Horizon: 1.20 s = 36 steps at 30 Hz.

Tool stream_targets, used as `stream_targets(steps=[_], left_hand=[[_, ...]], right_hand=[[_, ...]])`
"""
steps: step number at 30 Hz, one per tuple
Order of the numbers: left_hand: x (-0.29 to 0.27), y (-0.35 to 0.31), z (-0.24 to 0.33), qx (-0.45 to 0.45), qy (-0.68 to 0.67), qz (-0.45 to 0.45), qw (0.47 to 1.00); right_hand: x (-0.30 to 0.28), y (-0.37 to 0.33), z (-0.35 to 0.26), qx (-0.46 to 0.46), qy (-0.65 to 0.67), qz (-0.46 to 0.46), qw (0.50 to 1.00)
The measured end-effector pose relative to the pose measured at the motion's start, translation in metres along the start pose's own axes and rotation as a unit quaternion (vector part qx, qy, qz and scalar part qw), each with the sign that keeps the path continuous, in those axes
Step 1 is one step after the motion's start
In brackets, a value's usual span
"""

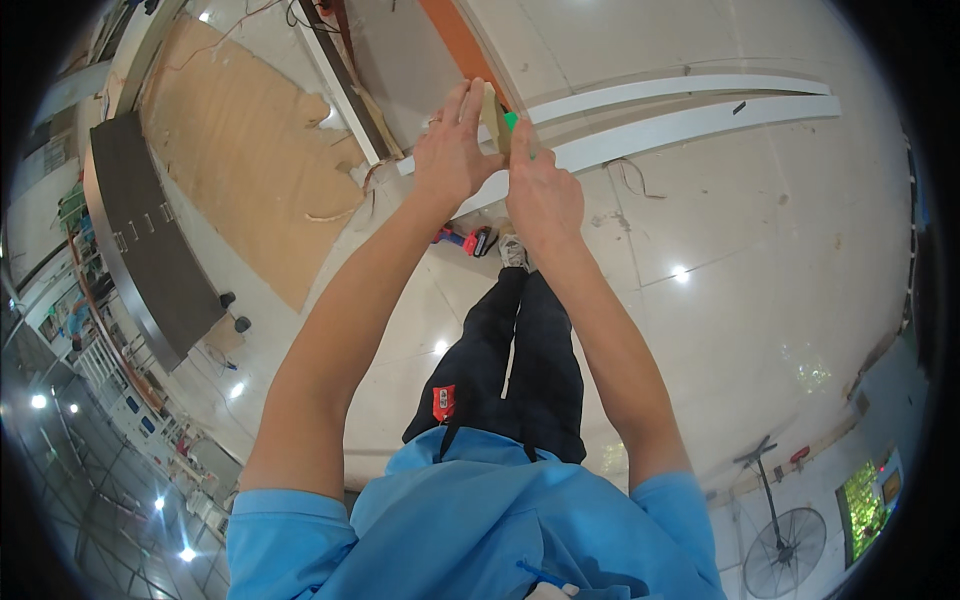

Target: The person uses a green utility knife to trim the edge of a long, curved wooden piece. They hold the wood with one hand and carefully cut along the edge with the other, then peel away the trimmed strip.

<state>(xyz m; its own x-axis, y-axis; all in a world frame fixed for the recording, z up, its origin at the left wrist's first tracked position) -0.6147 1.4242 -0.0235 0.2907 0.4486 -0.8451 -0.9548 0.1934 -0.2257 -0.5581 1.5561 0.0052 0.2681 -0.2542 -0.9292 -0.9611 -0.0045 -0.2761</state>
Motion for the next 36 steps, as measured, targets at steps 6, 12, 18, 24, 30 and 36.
stream_targets(steps=[6, 12, 18, 24, 30, 36], left_hand=[[-0.001, 0.000, 0.001, 0.004, 0.004, 0.002, 1.000], [-0.002, -0.002, 0.002, 0.007, 0.019, 0.008, 1.000], [-0.003, -0.001, 0.003, 0.001, 0.013, 0.001, 1.000], [-0.003, -0.002, 0.004, -0.010, 0.012, -0.003, 1.000], [-0.005, -0.001, 0.004, -0.016, 0.015, -0.017, 1.000], [-0.006, -0.004, 0.006, -0.021, 0.028, -0.042, 0.999]], right_hand=[[-0.003, 0.001, -0.001, -0.003, 0.035, -0.015, 0.999], [-0.007, 0.000, 0.001, -0.018, 0.017, -0.021, 0.999], [-0.015, -0.003, 0.003, -0.021, 0.003, -0.078, 0.997], [-0.015, -0.006, 0.005, -0.026, -0.015, -0.089, 0.996], [-0.006, -0.007, 0.008, -0.032, -0.016, -0.064, 0.997], [0.004, -0.049, 0.025, -0.027, 0.000, -0.038, 0.999]])
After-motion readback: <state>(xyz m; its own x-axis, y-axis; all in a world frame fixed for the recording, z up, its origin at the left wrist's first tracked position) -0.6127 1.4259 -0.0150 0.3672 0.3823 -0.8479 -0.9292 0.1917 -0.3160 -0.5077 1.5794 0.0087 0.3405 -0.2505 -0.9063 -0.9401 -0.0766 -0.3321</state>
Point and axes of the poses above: each hand's wrist, its own y-axis towards the middle knuckle, its own x-axis out of the palm, z = x × y, the point moved 3 cm from there along y, towards the middle knuckle, and after that the axes turned 9 degrees about -y, right-handed, at the moved point
